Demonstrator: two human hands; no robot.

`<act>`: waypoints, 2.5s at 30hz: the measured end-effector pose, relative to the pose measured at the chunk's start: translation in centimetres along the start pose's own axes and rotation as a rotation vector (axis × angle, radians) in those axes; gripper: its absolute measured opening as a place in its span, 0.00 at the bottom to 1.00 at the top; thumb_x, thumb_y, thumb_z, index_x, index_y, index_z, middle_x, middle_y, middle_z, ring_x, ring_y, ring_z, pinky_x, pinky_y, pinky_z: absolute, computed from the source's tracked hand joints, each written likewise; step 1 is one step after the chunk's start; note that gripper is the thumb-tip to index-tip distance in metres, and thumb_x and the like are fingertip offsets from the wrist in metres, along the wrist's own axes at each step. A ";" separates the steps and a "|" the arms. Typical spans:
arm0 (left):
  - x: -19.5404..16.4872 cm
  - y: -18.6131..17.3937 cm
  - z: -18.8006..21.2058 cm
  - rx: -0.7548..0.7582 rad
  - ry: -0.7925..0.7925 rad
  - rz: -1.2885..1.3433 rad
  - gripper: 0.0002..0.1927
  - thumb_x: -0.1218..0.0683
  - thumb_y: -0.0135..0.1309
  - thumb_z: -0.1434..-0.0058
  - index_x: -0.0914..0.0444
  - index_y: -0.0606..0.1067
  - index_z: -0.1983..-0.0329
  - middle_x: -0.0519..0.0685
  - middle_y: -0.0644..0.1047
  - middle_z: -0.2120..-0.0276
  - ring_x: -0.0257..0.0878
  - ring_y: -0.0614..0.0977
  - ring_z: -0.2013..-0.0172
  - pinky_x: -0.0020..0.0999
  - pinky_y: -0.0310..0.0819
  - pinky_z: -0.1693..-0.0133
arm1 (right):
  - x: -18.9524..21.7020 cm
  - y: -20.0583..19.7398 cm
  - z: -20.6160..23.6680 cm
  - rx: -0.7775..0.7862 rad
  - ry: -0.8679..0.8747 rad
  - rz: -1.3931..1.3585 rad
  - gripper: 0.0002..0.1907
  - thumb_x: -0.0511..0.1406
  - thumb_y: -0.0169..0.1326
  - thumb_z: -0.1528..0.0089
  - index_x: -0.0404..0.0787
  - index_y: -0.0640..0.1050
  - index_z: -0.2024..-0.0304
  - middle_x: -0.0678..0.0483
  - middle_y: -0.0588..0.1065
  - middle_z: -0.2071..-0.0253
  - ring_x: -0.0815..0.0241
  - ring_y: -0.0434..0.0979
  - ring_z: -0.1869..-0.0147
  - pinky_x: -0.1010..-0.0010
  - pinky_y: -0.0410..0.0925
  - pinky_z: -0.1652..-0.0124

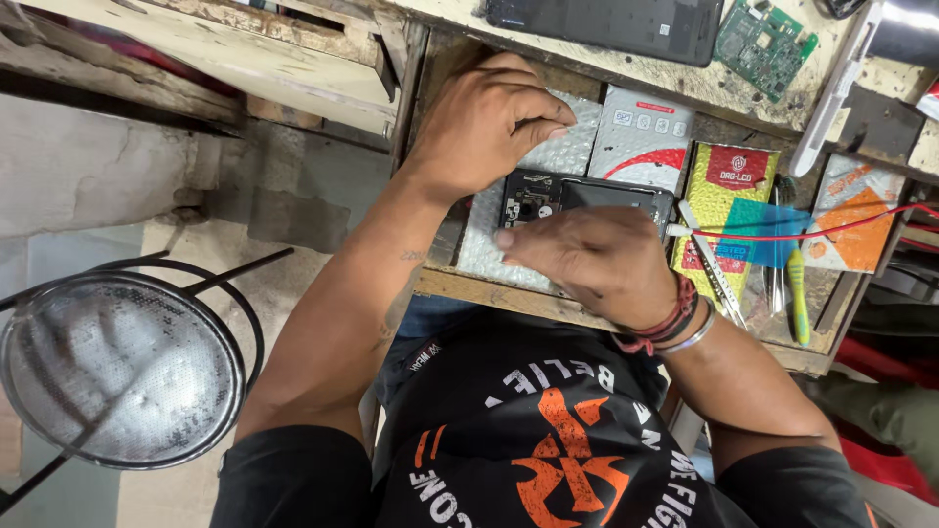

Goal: The person repairs a disassembled smartphone at a workbench. They use a screwdriver to work on the phone's internal components, then align and press a replacement back panel onto the phone body and press the assembled phone together by hand.

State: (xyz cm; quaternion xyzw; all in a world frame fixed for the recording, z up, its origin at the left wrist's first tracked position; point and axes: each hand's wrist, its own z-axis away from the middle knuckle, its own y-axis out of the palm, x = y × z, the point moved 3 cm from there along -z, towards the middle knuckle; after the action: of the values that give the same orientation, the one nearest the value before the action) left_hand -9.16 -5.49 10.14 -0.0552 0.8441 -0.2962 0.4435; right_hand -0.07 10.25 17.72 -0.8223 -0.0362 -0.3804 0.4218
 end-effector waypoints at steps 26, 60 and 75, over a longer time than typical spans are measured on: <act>0.3 0.5 -0.1 -0.003 -0.043 0.012 0.09 0.54 0.71 0.45 0.59 0.83 0.64 0.45 0.83 0.68 0.44 0.82 0.60 0.41 0.76 0.60 | -5.0 -1.5 3.5 -0.684 0.311 -0.067 0.29 0.19 0.59 0.27 0.40 0.55 0.37 0.41 0.73 0.49 0.53 0.82 0.45 0.70 0.78 0.48; 0.4 0.5 0.0 -0.059 -0.058 0.041 0.09 0.57 0.69 0.44 0.58 0.85 0.60 0.47 0.85 0.66 0.43 0.84 0.61 0.40 0.78 0.58 | -3.8 -2.2 4.0 -0.578 0.308 -0.109 0.29 0.20 0.60 0.25 0.39 0.58 0.32 0.45 0.76 0.49 0.53 0.84 0.46 0.70 0.79 0.49; 1.0 0.7 0.3 -0.025 -0.058 0.084 0.10 0.63 0.59 0.37 0.58 0.83 0.54 0.47 0.85 0.61 0.41 0.87 0.59 0.37 0.81 0.57 | -1.6 -1.8 1.9 -0.133 0.172 -0.025 0.22 0.28 0.68 0.39 0.33 0.76 0.44 0.47 0.82 0.58 0.54 0.87 0.52 0.69 0.79 0.53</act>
State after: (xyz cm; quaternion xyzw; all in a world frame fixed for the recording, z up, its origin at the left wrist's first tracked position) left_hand -9.36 -5.41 8.88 -0.0338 0.8361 -0.2648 0.4793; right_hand -0.74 13.15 17.21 -0.8122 0.0154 -0.4563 0.3632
